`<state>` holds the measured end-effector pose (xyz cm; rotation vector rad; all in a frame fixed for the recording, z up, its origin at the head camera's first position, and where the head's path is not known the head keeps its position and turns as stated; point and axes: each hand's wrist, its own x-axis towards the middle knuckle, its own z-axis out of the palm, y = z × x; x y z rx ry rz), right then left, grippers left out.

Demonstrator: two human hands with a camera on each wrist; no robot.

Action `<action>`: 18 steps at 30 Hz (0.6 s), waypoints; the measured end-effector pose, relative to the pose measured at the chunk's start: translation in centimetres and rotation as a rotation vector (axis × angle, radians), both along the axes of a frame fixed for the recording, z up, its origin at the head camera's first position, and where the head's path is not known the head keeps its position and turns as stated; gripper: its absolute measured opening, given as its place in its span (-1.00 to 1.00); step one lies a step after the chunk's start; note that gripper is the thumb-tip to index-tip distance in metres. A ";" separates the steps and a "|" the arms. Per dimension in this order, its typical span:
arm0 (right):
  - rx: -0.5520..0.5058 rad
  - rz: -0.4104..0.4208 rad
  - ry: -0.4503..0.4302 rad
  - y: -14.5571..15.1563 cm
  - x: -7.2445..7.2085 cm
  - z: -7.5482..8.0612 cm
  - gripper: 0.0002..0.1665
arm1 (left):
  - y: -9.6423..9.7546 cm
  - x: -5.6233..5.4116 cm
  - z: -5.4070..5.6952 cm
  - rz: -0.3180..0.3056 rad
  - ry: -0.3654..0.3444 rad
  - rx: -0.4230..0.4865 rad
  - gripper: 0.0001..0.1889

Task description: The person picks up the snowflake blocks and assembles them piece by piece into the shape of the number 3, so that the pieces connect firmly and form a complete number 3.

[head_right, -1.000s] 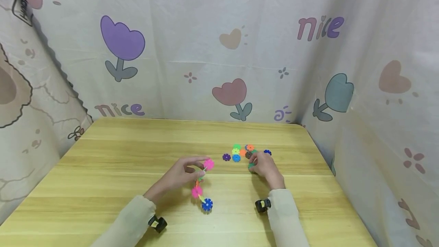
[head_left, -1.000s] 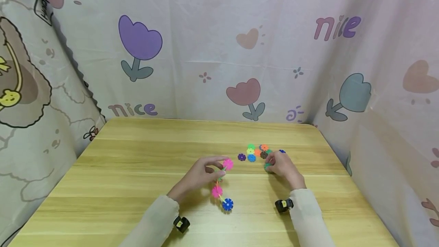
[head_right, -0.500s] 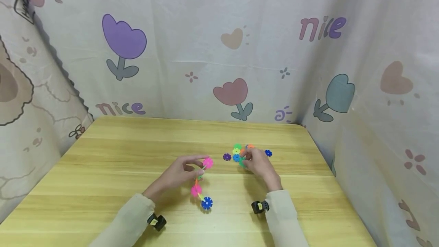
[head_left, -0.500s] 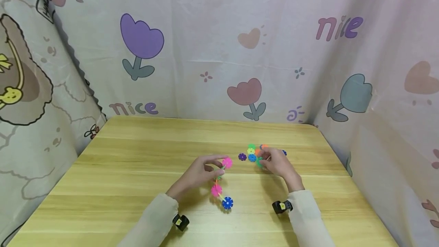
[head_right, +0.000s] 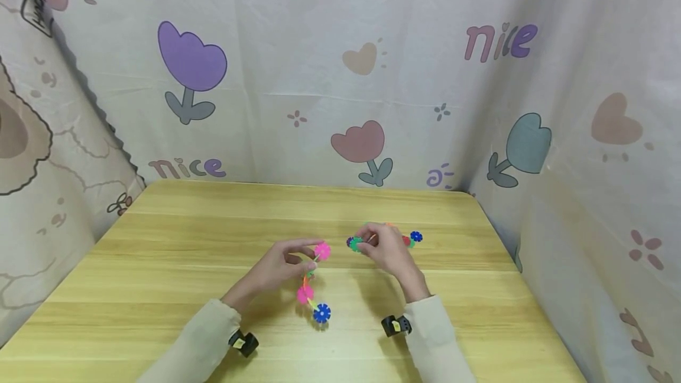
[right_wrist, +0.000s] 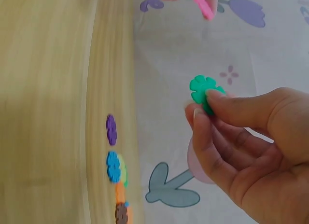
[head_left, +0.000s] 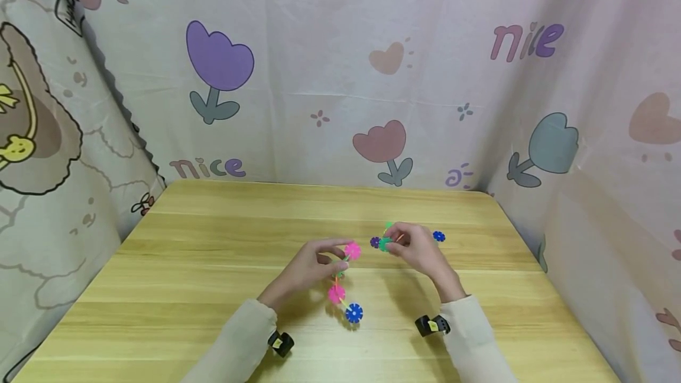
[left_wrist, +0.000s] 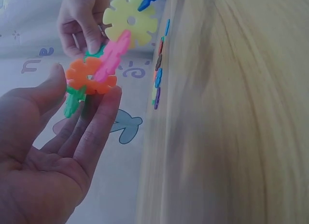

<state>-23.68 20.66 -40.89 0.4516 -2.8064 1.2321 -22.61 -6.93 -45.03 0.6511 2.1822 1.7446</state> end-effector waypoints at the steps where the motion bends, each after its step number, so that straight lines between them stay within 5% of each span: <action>1: -0.003 0.006 0.007 -0.2 0.1 0.0 -0.85 | 0.0 0.0 0.0 -0.002 -0.002 0.003 -0.49; 18: -0.029 0.150 0.114 -2.6 1.1 0.2 -0.97 | 0.0 -0.2 -0.1 -0.010 0.008 0.017 -0.49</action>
